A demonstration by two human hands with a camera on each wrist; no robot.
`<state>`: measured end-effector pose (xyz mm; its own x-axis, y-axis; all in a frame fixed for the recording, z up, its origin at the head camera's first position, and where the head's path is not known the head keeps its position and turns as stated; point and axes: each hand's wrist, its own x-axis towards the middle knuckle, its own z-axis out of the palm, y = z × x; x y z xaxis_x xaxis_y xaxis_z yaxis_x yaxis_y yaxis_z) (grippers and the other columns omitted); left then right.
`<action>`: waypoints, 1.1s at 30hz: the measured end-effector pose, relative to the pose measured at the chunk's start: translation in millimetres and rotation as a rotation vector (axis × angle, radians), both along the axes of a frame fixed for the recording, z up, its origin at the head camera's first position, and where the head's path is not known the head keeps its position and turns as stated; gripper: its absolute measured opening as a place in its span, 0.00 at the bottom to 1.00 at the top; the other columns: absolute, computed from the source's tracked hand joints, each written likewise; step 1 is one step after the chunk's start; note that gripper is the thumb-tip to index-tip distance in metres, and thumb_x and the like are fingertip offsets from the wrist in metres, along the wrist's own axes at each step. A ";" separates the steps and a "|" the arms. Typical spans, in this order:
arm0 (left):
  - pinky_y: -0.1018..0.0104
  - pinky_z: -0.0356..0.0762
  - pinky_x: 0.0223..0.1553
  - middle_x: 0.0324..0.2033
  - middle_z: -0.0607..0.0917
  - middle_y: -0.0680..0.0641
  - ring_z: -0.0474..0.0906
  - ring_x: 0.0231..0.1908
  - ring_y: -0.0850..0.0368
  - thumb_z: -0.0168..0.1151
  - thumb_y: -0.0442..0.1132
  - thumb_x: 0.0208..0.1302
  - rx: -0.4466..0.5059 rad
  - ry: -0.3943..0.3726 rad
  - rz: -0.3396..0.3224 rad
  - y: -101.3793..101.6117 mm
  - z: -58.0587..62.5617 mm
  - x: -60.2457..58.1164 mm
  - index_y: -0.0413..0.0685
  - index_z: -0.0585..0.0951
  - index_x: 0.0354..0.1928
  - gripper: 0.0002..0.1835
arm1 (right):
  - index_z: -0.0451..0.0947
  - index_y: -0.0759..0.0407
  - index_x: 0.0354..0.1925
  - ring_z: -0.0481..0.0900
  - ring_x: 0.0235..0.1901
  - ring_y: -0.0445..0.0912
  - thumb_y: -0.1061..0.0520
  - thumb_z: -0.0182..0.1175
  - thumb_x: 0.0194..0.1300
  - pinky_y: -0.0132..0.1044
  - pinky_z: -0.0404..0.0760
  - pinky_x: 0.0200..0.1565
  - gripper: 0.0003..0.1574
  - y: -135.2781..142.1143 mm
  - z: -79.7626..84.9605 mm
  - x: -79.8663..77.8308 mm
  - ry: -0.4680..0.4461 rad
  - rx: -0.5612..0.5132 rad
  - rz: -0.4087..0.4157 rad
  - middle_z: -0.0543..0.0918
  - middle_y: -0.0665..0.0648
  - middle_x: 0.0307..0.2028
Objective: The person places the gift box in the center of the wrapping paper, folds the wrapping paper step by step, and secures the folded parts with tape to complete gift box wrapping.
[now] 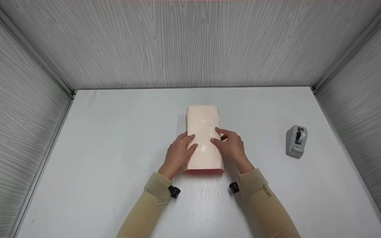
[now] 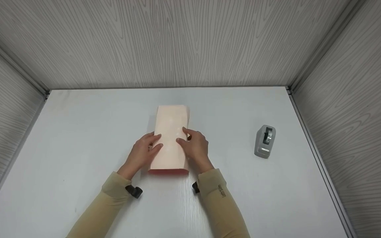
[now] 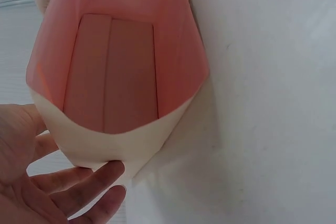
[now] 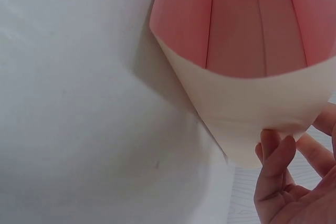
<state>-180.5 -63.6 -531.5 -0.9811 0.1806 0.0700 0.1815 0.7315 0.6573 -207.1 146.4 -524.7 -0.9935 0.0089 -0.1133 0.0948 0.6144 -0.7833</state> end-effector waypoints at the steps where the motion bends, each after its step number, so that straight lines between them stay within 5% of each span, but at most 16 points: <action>1: 0.46 0.69 0.60 0.66 0.70 0.38 0.70 0.63 0.42 0.58 0.48 0.71 -0.007 -0.005 -0.005 -0.3 -0.2 0.2 0.48 0.75 0.66 0.24 | 0.76 0.48 0.64 0.78 0.31 0.47 0.47 0.68 0.62 0.37 0.75 0.31 0.33 0.1 0.3 0.2 0.001 0.000 0.002 0.81 0.56 0.40; 5: 0.46 0.69 0.59 0.68 0.66 0.40 0.71 0.62 0.42 0.56 0.49 0.72 -0.028 -0.005 -0.027 -1.4 -1.0 1.7 0.49 0.74 0.67 0.25 | 0.76 0.48 0.64 0.78 0.30 0.47 0.47 0.69 0.62 0.36 0.75 0.30 0.33 0.3 0.3 0.9 0.010 -0.001 0.009 0.82 0.57 0.40; 10: 0.52 0.71 0.59 0.71 0.62 0.43 0.70 0.63 0.44 0.55 0.45 0.73 -0.068 0.089 -0.093 -1.7 -1.2 2.0 0.48 0.76 0.64 0.21 | 0.76 0.49 0.64 0.78 0.30 0.47 0.47 0.69 0.62 0.36 0.75 0.29 0.33 -0.2 1.3 2.1 0.010 -0.005 0.005 0.82 0.57 0.40; 14: 0.48 0.69 0.60 0.71 0.66 0.47 0.66 0.66 0.46 0.55 0.43 0.74 -0.105 0.143 -0.140 -2.2 -0.9 1.8 0.48 0.78 0.63 0.19 | 0.75 0.48 0.64 0.77 0.29 0.46 0.47 0.69 0.62 0.36 0.74 0.29 0.33 -0.5 0.7 2.0 0.008 0.003 0.003 0.82 0.57 0.41; 22: 0.45 0.73 0.55 0.69 0.69 0.50 0.72 0.61 0.46 0.54 0.45 0.74 -0.159 0.146 -0.126 0.6 -0.6 -0.1 0.50 0.79 0.62 0.19 | 0.73 0.47 0.66 0.78 0.32 0.48 0.47 0.65 0.66 0.37 0.76 0.33 0.32 5.0 -4.6 3.0 0.012 -0.038 0.038 0.80 0.57 0.43; 28: 0.47 0.74 0.53 0.68 0.69 0.49 0.73 0.60 0.46 0.54 0.45 0.74 -0.161 0.150 -0.124 1.7 0.4 0.7 0.50 0.79 0.62 0.19 | 0.68 0.47 0.70 0.84 0.36 0.53 0.47 0.59 0.71 0.47 0.83 0.38 0.31 32.4 -2.8 11.2 -0.032 -0.213 0.090 0.78 0.61 0.48; 33: 0.47 0.74 0.53 0.68 0.69 0.49 0.74 0.60 0.45 0.54 0.45 0.74 -0.155 0.144 -0.132 0.5 -1.8 -0.4 0.50 0.78 0.62 0.19 | 0.70 0.54 0.67 0.83 0.42 0.57 0.43 0.58 0.71 0.41 0.81 0.38 0.32 70.1 1.0 21.5 0.010 -0.153 0.020 0.78 0.62 0.50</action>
